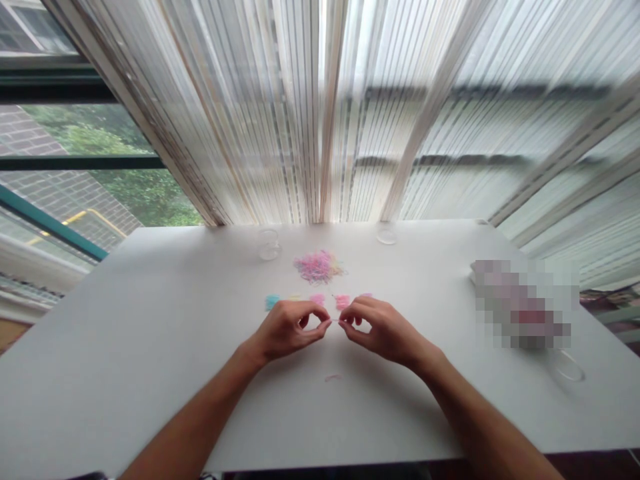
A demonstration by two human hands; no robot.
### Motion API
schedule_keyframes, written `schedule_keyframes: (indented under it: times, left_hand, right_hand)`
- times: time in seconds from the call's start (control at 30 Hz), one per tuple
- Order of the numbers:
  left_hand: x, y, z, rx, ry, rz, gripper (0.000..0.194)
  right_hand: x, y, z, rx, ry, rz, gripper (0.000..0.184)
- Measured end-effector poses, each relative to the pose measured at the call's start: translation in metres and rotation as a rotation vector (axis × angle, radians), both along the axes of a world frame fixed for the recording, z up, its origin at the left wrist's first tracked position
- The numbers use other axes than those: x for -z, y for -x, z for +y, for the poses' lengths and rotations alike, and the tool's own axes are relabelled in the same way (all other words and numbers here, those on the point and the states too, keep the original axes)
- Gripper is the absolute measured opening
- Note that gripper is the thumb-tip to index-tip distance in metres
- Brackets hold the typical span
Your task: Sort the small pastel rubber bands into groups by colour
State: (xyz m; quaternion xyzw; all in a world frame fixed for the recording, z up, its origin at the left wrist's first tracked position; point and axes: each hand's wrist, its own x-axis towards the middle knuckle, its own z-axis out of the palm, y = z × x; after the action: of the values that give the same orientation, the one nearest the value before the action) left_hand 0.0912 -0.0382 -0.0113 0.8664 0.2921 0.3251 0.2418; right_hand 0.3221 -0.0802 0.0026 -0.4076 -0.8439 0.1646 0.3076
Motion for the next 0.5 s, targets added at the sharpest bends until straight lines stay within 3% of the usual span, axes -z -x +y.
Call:
schedule_keyframes:
  times: [0.23,0.5]
  left_hand:
    - [0.002,0.001,0.001,-0.019,-0.041,0.019,0.011]
    - [-0.001,0.002,0.002,0.036,-0.139,0.106,0.015]
  right_hand:
    - [-0.003,-0.011,0.004,0.04,0.021,-0.021,0.01]
    - [-0.011,-0.06,0.018,0.306,0.216,-0.14,0.014]
